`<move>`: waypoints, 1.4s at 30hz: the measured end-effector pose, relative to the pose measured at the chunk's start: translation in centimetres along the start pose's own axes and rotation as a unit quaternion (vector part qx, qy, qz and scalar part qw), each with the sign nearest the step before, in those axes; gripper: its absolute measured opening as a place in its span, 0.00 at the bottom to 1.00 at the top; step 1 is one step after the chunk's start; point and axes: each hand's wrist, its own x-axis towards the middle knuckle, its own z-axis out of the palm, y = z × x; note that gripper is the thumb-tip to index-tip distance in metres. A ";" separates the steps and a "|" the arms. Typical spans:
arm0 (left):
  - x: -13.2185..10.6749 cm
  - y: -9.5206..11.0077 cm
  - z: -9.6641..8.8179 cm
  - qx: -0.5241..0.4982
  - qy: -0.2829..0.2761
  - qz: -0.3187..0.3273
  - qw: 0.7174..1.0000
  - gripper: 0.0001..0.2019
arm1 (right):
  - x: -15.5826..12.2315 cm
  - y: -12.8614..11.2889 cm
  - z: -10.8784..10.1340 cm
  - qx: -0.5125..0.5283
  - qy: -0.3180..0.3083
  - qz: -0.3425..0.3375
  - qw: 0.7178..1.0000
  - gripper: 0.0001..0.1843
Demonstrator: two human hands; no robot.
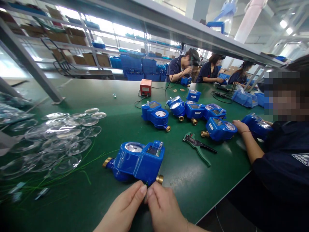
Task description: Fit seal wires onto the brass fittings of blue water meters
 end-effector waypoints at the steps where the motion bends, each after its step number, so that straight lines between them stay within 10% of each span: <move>1: -0.1 -0.1 0.1 0.022 0.003 0.000 1.000 0.15 | -0.1 -0.1 0.5 0.105 -0.024 0.095 0.990 0.17; 5: -0.2 -0.4 0.1 0.082 0.010 0.002 0.997 0.16 | -0.5 0.3 1.9 0.300 -0.027 0.246 0.921 0.21; 9: -0.2 0.1 -0.6 0.038 -0.017 0.005 0.999 0.17 | -1.2 1.7 1.8 -0.055 0.131 -0.051 0.989 0.17; 12: 0.0 0.4 -0.9 0.017 -0.030 -0.001 0.999 0.18 | -1.2 1.8 0.9 -0.308 0.145 -0.240 0.909 0.12; 16: 0.2 0.3 -0.8 0.016 -0.024 -0.006 1.000 0.18 | -0.8 1.2 0.3 -0.392 0.141 -0.290 0.862 0.10; 19: 0.3 0.3 -0.6 0.001 -0.004 -0.013 1.000 0.18 | -0.6 0.7 0.6 -0.283 0.103 -0.222 0.927 0.12; 23: 0.2 0.4 -0.2 -0.022 0.011 -0.029 0.999 0.17 | -0.2 -0.1 1.8 0.095 0.085 0.061 0.990 0.17; 27: 0.2 0.1 0.2 -0.027 0.027 -0.040 0.998 0.19 | 0.3 -1.5 2.7 0.414 0.093 0.287 0.859 0.16; 32: 0.1 -0.1 0.3 -0.034 0.042 -0.042 0.998 0.20 | -0.2 -2.5 2.3 0.548 -0.005 0.358 0.756 0.14; 34: 0.0 0.0 -0.1 -0.037 0.037 -0.030 0.998 0.20 | -0.5 -1.7 1.4 0.510 -0.025 0.317 0.799 0.16; 37: -0.3 0.1 -0.8 0.004 0.042 -0.028 0.999 0.22 | 0.5 0.9 -1.3 0.345 0.112 0.178 0.915 0.20; 39: -0.6 0.2 -1.2 0.034 0.079 -0.038 0.996 0.22 | 2.6 2.5 -3.3 0.262 0.235 0.096 0.931 0.21; 42: -0.9 0.0 -0.9 0.020 0.194 -0.052 0.979 0.20 | 6.6 3.2 -4.7 0.267 0.203 0.094 0.937 0.27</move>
